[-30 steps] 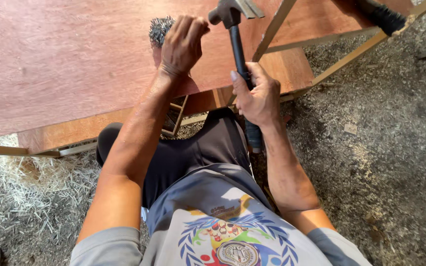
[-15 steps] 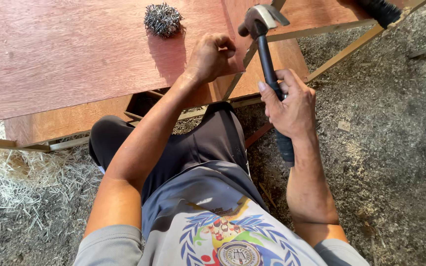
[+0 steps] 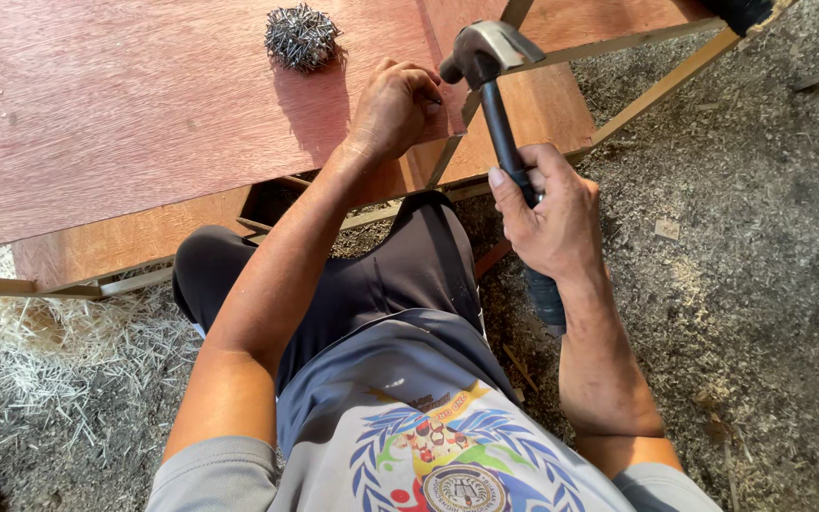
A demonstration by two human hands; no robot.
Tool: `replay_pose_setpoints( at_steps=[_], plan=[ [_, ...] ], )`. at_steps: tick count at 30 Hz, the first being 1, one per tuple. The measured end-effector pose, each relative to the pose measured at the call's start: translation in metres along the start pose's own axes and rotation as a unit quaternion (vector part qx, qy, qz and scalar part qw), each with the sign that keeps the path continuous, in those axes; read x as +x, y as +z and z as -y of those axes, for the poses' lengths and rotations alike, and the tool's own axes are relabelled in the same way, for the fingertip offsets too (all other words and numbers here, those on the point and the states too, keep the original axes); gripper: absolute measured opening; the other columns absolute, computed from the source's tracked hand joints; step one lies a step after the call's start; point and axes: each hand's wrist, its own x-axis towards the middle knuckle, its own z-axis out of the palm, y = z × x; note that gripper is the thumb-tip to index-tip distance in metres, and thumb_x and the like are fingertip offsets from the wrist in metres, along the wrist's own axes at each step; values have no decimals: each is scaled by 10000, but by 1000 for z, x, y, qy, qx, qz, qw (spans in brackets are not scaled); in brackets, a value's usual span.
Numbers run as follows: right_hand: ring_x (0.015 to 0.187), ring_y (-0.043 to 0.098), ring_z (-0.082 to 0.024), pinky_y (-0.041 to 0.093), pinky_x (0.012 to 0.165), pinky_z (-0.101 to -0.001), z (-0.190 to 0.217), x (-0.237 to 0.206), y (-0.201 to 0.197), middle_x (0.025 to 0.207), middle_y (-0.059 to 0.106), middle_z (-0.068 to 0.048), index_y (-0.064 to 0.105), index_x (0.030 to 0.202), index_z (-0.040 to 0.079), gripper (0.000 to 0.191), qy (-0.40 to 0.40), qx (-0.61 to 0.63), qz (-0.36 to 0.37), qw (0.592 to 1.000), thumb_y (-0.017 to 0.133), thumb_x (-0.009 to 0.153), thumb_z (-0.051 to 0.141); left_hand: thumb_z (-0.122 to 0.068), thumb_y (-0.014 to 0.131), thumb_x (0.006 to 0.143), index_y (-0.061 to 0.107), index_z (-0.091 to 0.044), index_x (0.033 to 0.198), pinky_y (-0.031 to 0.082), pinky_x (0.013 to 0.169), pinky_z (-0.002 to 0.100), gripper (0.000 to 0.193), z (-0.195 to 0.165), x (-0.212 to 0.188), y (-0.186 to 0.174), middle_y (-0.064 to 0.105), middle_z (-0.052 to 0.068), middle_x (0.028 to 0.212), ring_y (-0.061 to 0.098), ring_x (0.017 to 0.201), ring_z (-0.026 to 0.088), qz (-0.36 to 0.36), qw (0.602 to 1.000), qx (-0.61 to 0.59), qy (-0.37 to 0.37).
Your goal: The person sits on the ground at a low wooden frame and hammers nails into its edge, taking nails from a pile on the board. They then use a flat file to file the wood edges and joints of the frame, working the file along the surfaces by hand.
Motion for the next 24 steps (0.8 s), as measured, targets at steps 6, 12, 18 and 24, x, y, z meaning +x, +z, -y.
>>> replay_pose_setpoints(
  at_steps=[6,12,18,24],
  plan=[
    [678,746,-136,573,565,-285,0,-1,3,770,752,-77,644,1074,21,278,-14,-4,13,1000,660,1055,298,-18,754,807,761,-94,822,499,971,365,78,-6,-2,-3,755,19,1074,586,1054,230,-9,1000,8,8],
    [624,742,-132,597,479,-279,-2,3,2,769,742,-50,652,1082,49,259,37,7,53,998,652,1030,303,-49,769,814,744,-104,773,496,975,357,73,-8,2,-3,743,21,1056,588,1041,200,22,999,41,-11],
    [579,709,-123,564,459,-290,5,1,-8,728,729,-61,661,1053,41,259,9,-21,-15,1000,624,1063,298,-36,729,848,742,-108,773,509,978,343,105,-8,1,-2,739,10,1112,574,1074,198,18,999,32,-19],
    [532,698,-116,547,427,-269,15,11,1,691,720,-29,696,1063,83,273,80,-49,73,993,645,1017,347,-61,725,813,739,-96,751,514,994,340,73,-14,1,-5,733,28,1108,582,1081,193,39,998,22,-46]
  ],
)
